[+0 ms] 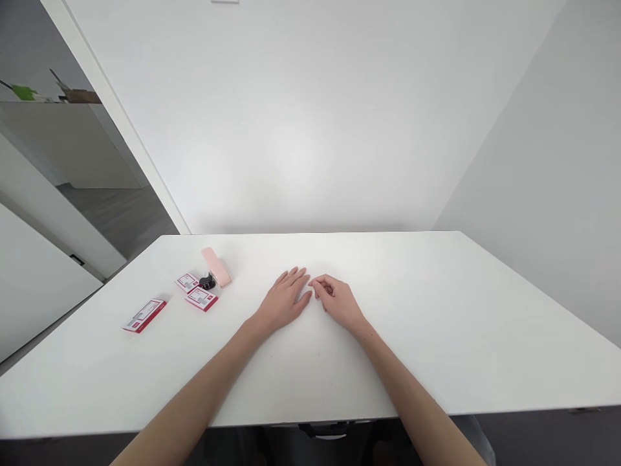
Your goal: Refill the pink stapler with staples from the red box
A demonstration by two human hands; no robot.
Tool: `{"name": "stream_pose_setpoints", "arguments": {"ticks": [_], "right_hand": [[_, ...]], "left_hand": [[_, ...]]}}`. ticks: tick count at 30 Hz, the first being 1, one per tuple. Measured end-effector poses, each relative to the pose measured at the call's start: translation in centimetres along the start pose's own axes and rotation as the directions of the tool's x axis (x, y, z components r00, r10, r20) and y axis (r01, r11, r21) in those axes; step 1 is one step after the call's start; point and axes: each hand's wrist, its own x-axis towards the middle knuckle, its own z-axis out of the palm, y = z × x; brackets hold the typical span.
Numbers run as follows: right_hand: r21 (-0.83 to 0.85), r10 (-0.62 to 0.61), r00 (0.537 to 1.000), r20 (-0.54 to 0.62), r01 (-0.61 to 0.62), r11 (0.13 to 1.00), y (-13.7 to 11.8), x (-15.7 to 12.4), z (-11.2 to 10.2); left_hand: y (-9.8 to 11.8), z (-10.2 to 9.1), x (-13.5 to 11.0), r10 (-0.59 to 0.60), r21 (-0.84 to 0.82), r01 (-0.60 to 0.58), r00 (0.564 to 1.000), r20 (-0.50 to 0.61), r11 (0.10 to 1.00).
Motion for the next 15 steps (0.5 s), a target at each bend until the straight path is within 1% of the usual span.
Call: {"name": "stream_pose_setpoints", "arguments": {"ticks": [6,15], "right_hand": [[0.001,-0.001,1.0,-0.006,0.001,1.0,0.0,0.06,0.03],[0.005,-0.001,1.0,-0.009,0.001,1.0,-0.09,0.03,0.07]], "left_hand": [[-0.07,0.1,0.12,0.007,0.007,-0.007,1.0,-0.009,1.0],[-0.01,-0.13,0.13,-0.004,0.007,0.004,1.0,0.019,1.0]]}}
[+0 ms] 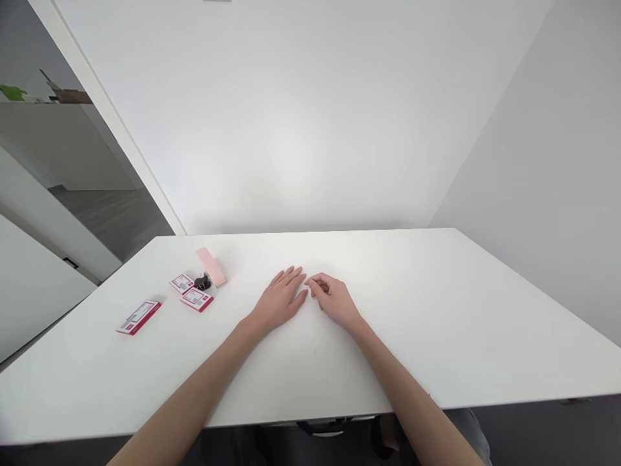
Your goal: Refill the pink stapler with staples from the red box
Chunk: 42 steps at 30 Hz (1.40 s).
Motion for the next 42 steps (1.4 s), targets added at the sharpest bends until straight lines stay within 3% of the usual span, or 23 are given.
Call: {"name": "stream_pose_setpoints", "arguments": {"ticks": [34,42], "right_hand": [[-0.016,-0.016,1.0,-0.008,0.016,1.0,-0.14,-0.06,-0.11],[-0.018,-0.008,1.0,-0.003,0.008,1.0,-0.04,-0.15,-0.17]], "left_hand": [[-0.26,0.44,-0.13,0.031,-0.026,-0.033,0.998,-0.062,0.999],[0.22,-0.15,-0.21,0.014,-0.024,-0.015,0.999,-0.033,1.0]]}}
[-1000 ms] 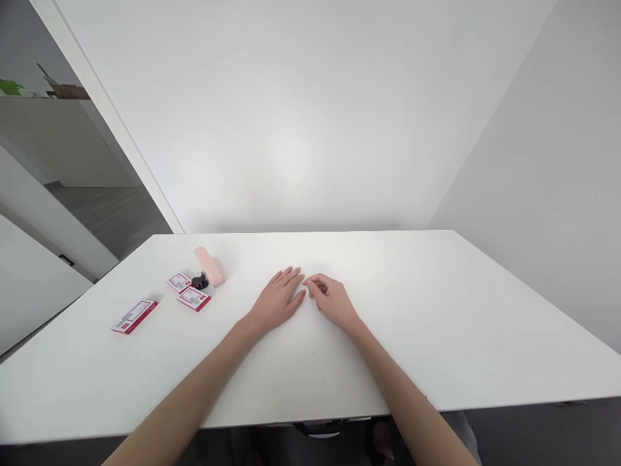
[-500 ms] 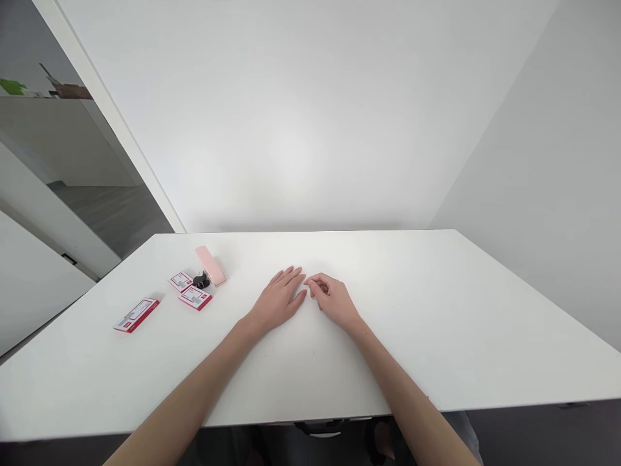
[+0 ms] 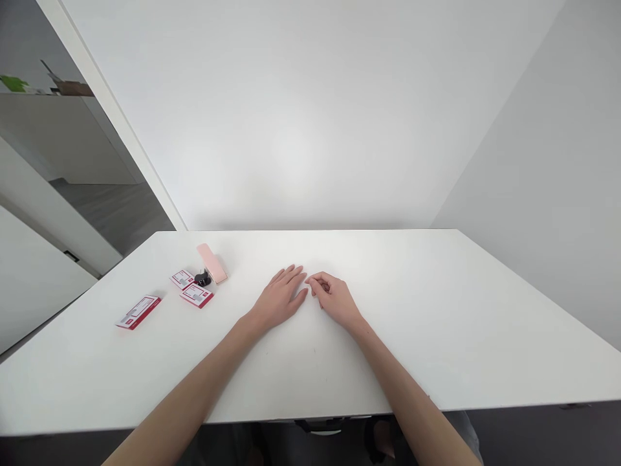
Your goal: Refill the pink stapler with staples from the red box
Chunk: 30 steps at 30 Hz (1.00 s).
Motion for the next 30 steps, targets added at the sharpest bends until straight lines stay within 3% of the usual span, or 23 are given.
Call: {"name": "stream_pose_setpoints", "arguments": {"ticks": [24,30], "right_hand": [[-0.011,0.003,1.0,0.01,-0.003,1.0,0.29,0.06,0.12],[-0.012,0.011,1.0,0.003,-0.01,1.0,0.16,0.01,0.16]], "left_hand": [[-0.27,0.21,-0.45,-0.055,-0.056,0.049,0.993,-0.105,0.997],[-0.01,-0.26,-0.23,-0.128,-0.033,0.124,0.951,-0.282,0.992]]}}
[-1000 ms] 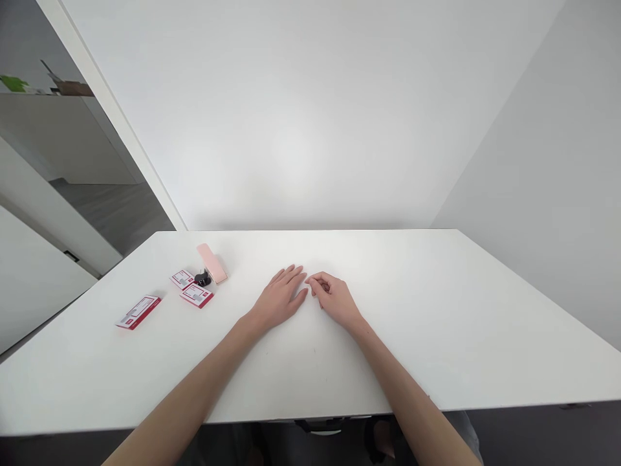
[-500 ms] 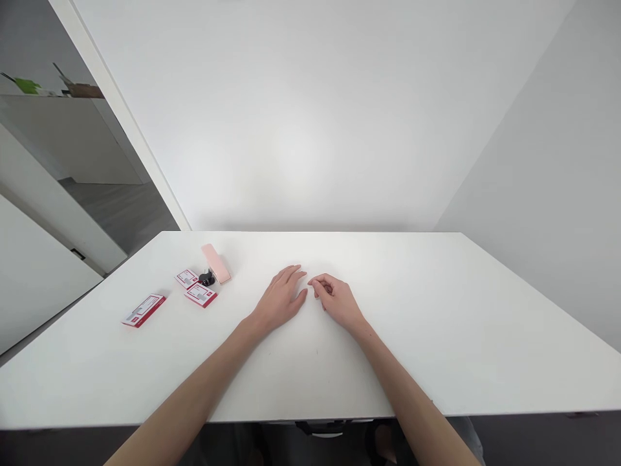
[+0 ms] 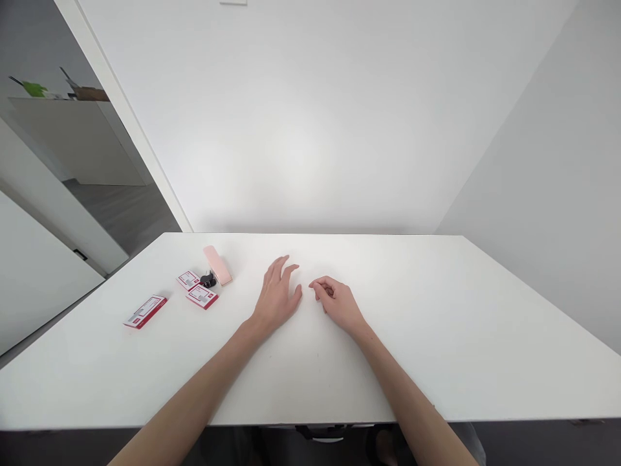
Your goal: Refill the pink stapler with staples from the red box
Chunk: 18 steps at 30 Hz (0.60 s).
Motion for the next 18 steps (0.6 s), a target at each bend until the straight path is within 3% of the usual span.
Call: {"name": "stream_pose_setpoints", "arguments": {"ticks": [5,10,18], "right_hand": [[0.005,0.024,1.0,0.0,-0.024,1.0,-0.2,-0.1,0.0],[0.015,0.044,0.999,0.003,-0.044,0.999,-0.4,-0.2,0.0],[0.018,0.044,0.999,0.009,-0.044,0.999,-0.4,-0.2,-0.1]], "left_hand": [[-0.4,-1.4,0.8,-0.094,0.049,0.106,0.975,-0.201,0.993],[-2.0,-3.0,1.5,-0.155,0.116,0.216,0.908,-0.39,0.969],[-3.9,-4.2,1.8,-0.231,0.152,0.354,0.824,-0.517,0.923]]}}
